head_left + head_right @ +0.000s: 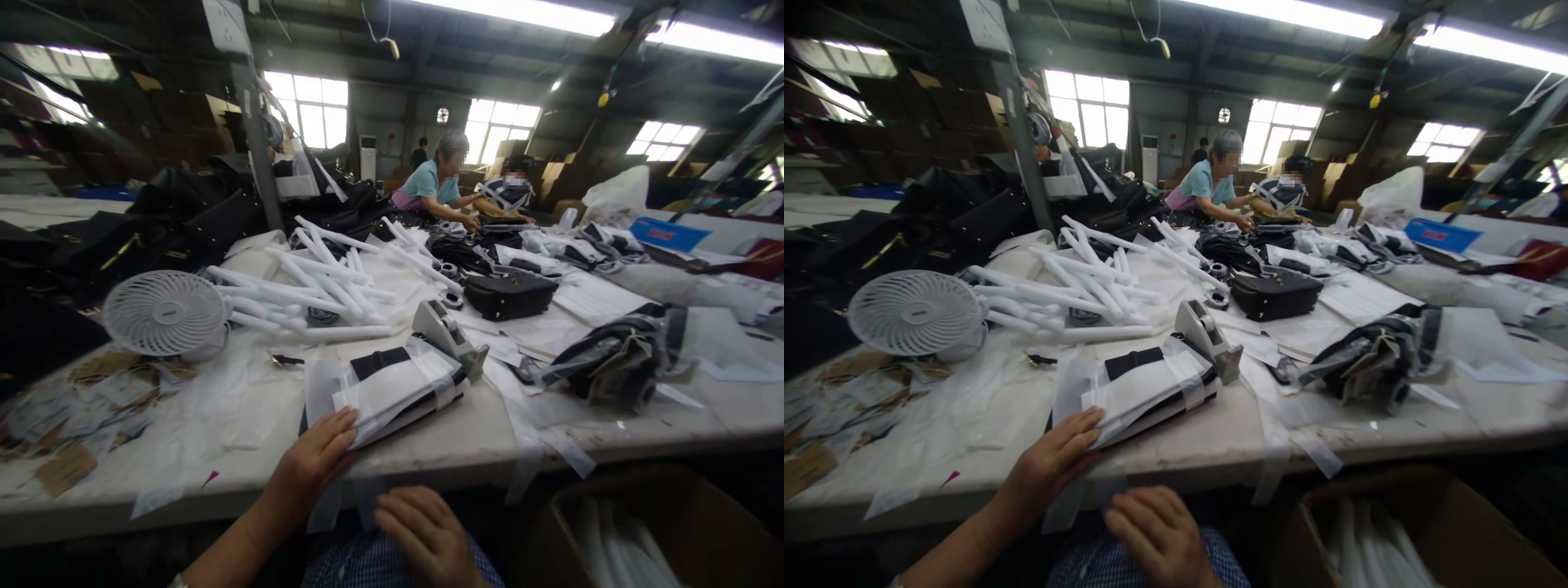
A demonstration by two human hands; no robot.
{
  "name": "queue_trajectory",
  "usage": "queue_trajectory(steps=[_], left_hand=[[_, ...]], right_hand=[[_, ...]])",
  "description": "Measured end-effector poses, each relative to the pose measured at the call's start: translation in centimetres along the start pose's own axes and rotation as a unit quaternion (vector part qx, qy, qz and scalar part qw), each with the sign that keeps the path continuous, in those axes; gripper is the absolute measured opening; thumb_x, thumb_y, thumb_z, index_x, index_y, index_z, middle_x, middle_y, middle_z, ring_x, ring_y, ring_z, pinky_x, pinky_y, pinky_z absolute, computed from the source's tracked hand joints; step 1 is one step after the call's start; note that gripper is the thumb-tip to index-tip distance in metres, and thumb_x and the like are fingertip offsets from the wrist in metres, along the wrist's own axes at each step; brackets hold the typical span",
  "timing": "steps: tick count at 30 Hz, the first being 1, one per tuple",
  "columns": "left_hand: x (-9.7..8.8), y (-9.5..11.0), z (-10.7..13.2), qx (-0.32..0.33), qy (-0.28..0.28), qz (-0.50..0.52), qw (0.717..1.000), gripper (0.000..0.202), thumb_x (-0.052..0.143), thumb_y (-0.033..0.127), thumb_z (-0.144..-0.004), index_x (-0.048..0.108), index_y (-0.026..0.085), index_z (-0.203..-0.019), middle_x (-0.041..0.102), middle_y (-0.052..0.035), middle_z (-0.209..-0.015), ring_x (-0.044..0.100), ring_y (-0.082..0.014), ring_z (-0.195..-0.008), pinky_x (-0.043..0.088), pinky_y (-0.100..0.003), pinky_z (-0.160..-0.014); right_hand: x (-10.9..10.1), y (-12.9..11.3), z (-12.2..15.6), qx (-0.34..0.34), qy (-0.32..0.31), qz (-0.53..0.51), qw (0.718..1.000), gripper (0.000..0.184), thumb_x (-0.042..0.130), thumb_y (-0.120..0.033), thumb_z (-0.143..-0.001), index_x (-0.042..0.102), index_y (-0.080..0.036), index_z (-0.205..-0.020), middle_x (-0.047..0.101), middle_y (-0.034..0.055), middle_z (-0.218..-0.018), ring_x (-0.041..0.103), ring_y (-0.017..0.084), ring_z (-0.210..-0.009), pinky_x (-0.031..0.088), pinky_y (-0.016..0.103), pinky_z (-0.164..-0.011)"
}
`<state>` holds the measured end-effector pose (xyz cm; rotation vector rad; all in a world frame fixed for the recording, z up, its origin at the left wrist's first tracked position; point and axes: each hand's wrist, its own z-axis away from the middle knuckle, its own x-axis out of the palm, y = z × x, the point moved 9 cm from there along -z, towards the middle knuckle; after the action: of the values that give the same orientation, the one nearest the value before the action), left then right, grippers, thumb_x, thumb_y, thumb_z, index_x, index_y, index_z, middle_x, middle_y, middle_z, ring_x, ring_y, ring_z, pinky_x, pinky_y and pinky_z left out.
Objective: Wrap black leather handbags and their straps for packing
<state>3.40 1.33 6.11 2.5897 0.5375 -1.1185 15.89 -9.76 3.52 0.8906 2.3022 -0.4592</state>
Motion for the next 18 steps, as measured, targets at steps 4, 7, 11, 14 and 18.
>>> queue_trajectory(steps=[4, 7, 11, 14, 18], left_hand=[[0.1, -0.1, 0.1, -0.011, 0.001, 0.005, 1.0, 0.02, 0.054, 0.014, -0.094, 0.061, 0.017, -0.113, 0.065, -0.0137, -0.13, 0.058, -0.0243, -0.125, 0.052, -0.04, -0.103], [0.2, -0.2, 0.0, -0.02, -0.007, 0.008, 1.0, 0.021, 0.055, 0.014, -0.094, 0.062, 0.017, -0.113, 0.065, -0.0133, -0.13, 0.057, -0.0243, -0.126, 0.051, -0.04, -0.104], [0.0, -0.1, -0.1, -0.023, -0.005, 0.016, 1.0, 0.019, 0.055, 0.015, -0.094, 0.061, 0.016, -0.112, 0.066, -0.0143, -0.129, 0.057, -0.0248, -0.126, 0.052, -0.041, -0.104], [0.0, -0.1, 0.0, -0.028, -0.004, 0.008, 1.0, 0.02, 0.054, 0.015, -0.095, 0.061, 0.017, -0.113, 0.066, -0.0137, -0.128, 0.058, -0.0245, -0.125, 0.052, -0.04, -0.104], [0.2, 0.2, 0.2, -0.02, 0.004, -0.012, 1.0, 0.02, 0.053, 0.013, -0.096, 0.061, 0.016, -0.113, 0.066, -0.0138, -0.129, 0.057, -0.0245, -0.126, 0.051, -0.041, -0.105]], right_hand=[[0.7, 1.9, 3.0, 0.008, -0.021, 0.135, 0.991, 0.04, 0.04, -0.011, -0.099, 0.062, -0.026, -0.128, 0.064, 0.0073, -0.13, 0.049, 0.028, -0.133, 0.04, 0.055, -0.11], [2.4, 2.0, 2.0, -0.012, -0.001, 0.126, 0.992, 0.039, 0.046, -0.009, -0.096, 0.062, -0.029, -0.126, 0.064, 0.0052, -0.131, 0.047, 0.027, -0.135, 0.029, 0.058, -0.116], [2.2, 1.9, -1.2, -0.065, 0.018, 0.057, 0.996, 0.03, 0.046, -0.012, -0.099, 0.066, -0.022, -0.119, 0.068, 0.0036, -0.125, 0.05, 0.023, -0.133, 0.024, 0.052, -0.12], [0.7, 1.7, -3.2, -0.098, 0.0, -0.022, 0.995, 0.02, 0.053, -0.014, -0.098, 0.069, -0.018, -0.109, 0.073, 0.003, -0.116, 0.059, 0.019, -0.123, 0.033, 0.044, -0.118], [-1.0, 1.6, -5.7, -0.11, -0.042, -0.072, 0.99, 0.017, 0.055, -0.012, -0.097, 0.067, -0.012, -0.107, 0.076, 0.0044, -0.104, 0.068, 0.017, -0.105, 0.049, 0.037, -0.106]])
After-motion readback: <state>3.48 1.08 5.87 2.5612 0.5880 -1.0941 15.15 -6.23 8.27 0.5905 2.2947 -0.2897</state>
